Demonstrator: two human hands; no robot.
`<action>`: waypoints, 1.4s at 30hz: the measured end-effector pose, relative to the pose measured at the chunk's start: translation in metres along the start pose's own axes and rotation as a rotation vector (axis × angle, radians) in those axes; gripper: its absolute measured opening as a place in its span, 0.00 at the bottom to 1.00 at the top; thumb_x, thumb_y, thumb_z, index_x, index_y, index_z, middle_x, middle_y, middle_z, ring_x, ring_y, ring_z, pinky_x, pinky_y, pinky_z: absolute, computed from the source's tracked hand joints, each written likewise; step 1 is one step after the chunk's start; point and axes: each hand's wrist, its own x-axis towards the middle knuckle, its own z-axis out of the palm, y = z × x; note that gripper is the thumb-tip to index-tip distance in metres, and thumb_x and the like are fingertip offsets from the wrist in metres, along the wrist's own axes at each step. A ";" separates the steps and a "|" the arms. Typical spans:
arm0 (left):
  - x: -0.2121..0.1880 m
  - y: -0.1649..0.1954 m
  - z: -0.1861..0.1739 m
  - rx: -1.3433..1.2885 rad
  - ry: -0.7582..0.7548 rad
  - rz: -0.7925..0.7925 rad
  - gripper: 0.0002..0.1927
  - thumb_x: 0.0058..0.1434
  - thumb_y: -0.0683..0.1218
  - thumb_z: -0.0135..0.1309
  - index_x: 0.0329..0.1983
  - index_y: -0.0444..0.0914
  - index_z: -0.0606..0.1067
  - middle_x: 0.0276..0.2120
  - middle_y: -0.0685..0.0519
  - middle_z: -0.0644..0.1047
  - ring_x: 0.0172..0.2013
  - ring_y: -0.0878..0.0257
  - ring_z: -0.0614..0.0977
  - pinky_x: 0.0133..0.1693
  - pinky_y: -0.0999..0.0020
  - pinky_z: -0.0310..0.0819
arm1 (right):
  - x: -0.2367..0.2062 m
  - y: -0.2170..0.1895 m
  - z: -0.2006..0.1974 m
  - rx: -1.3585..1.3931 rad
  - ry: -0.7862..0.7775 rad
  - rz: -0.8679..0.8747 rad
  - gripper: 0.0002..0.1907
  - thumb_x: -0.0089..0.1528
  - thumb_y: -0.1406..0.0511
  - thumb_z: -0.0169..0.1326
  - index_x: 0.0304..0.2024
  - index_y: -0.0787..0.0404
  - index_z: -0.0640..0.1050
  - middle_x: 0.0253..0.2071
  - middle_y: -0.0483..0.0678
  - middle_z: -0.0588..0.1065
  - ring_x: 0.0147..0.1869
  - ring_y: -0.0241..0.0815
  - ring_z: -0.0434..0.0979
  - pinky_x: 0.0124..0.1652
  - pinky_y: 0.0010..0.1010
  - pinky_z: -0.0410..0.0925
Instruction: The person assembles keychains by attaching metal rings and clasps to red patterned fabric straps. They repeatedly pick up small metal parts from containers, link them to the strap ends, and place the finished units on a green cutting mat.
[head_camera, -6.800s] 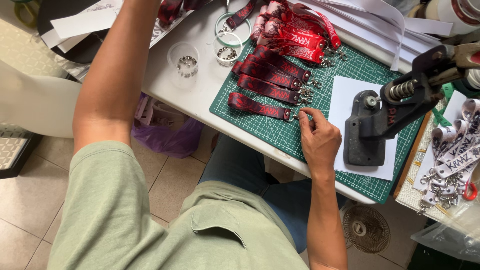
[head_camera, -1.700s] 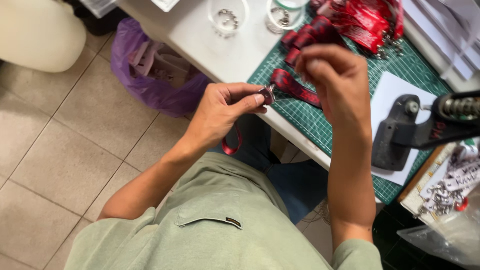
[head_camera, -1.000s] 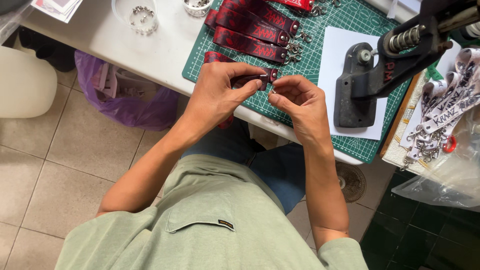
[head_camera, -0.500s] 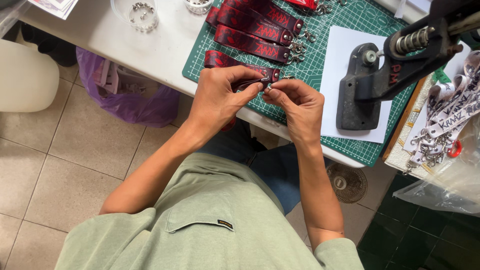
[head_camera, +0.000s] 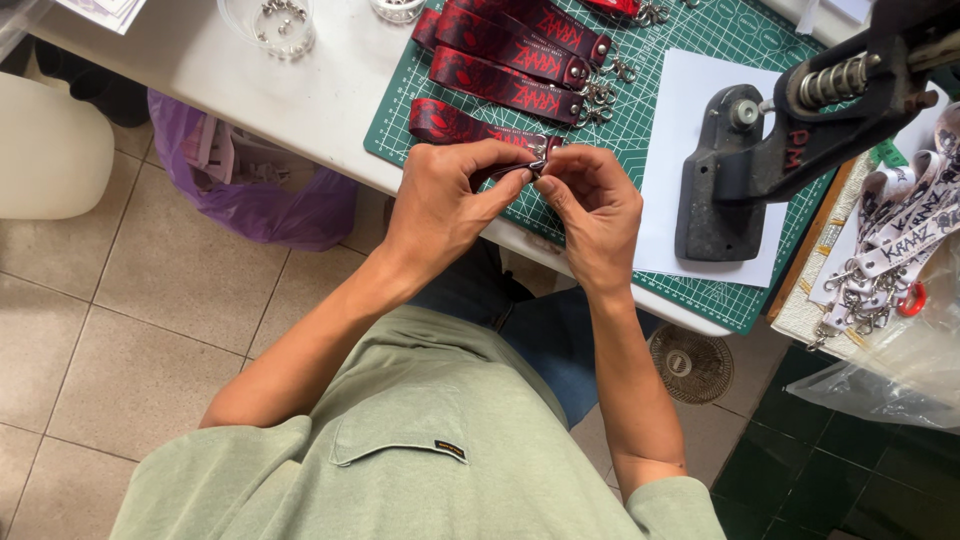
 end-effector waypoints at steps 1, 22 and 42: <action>-0.001 -0.001 0.001 -0.002 0.005 0.017 0.10 0.65 0.42 0.61 0.48 0.34 0.82 0.38 0.47 0.85 0.36 0.65 0.89 0.36 0.75 0.81 | 0.000 -0.001 0.001 0.015 0.001 -0.004 0.14 0.65 0.71 0.62 0.54 0.62 0.78 0.44 0.44 0.78 0.48 0.30 0.79 0.49 0.19 0.74; -0.005 -0.007 0.001 0.222 -0.006 0.264 0.09 0.65 0.38 0.60 0.48 0.34 0.80 0.39 0.46 0.83 0.39 0.52 0.85 0.40 0.63 0.79 | -0.005 0.000 0.001 -0.169 -0.028 -0.065 0.16 0.67 0.71 0.61 0.58 0.66 0.79 0.45 0.44 0.76 0.48 0.30 0.78 0.48 0.20 0.74; 0.011 -0.002 -0.012 0.186 -0.171 0.191 0.08 0.66 0.41 0.60 0.47 0.35 0.80 0.36 0.45 0.83 0.37 0.52 0.86 0.37 0.63 0.79 | 0.001 -0.016 0.008 -0.515 -0.045 -0.229 0.12 0.66 0.68 0.62 0.51 0.65 0.78 0.53 0.53 0.72 0.49 0.37 0.75 0.46 0.24 0.73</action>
